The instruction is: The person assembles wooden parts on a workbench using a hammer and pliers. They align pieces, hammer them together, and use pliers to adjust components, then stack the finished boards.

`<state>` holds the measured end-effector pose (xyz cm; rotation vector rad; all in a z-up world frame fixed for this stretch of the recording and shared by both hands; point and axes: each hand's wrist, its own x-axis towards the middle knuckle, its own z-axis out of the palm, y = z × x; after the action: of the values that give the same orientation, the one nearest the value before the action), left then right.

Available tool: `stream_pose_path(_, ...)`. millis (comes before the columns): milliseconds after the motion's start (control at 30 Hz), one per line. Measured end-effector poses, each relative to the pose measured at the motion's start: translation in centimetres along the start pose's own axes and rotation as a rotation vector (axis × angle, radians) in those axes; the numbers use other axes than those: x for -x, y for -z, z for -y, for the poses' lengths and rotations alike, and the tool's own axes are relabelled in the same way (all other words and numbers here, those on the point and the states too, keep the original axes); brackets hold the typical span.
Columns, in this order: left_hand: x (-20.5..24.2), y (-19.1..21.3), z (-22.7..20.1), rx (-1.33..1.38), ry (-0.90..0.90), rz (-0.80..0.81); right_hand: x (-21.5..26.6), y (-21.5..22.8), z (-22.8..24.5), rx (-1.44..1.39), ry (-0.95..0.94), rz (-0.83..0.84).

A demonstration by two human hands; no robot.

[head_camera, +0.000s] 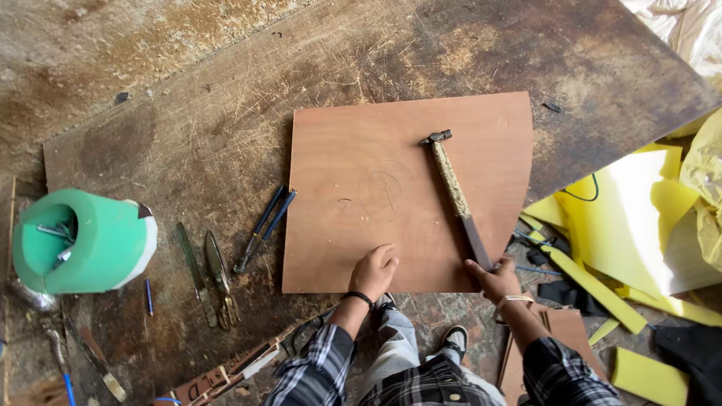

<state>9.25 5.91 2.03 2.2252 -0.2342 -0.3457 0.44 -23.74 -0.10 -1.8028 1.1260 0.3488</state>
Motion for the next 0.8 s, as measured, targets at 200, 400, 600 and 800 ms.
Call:
stream_pose_path(200, -8.8, 4.4, 1.8, -0.584, -0.188, 0.100, 0.7, -1.6, -0.5, 0.086, 0.081, -0.142)
stream_pose_path(400, -14.6, 13.7, 7.2, -0.665, 0.032, -0.074, -2.1, -0.7, 0.3, 0.080, 0.011, -0.186)
stream_pose_path(600, -11.6, 15.8, 3.8, -0.597, -0.009, -0.052, -0.7, 3.4, 4.3, 0.218, -0.007, -0.158)
stream_pose_path(800, -3.1, 10.1, -9.0, -0.497, -0.175, 0.495, -0.3, 8.2, 9.7, 0.258, 0.078, -0.160)
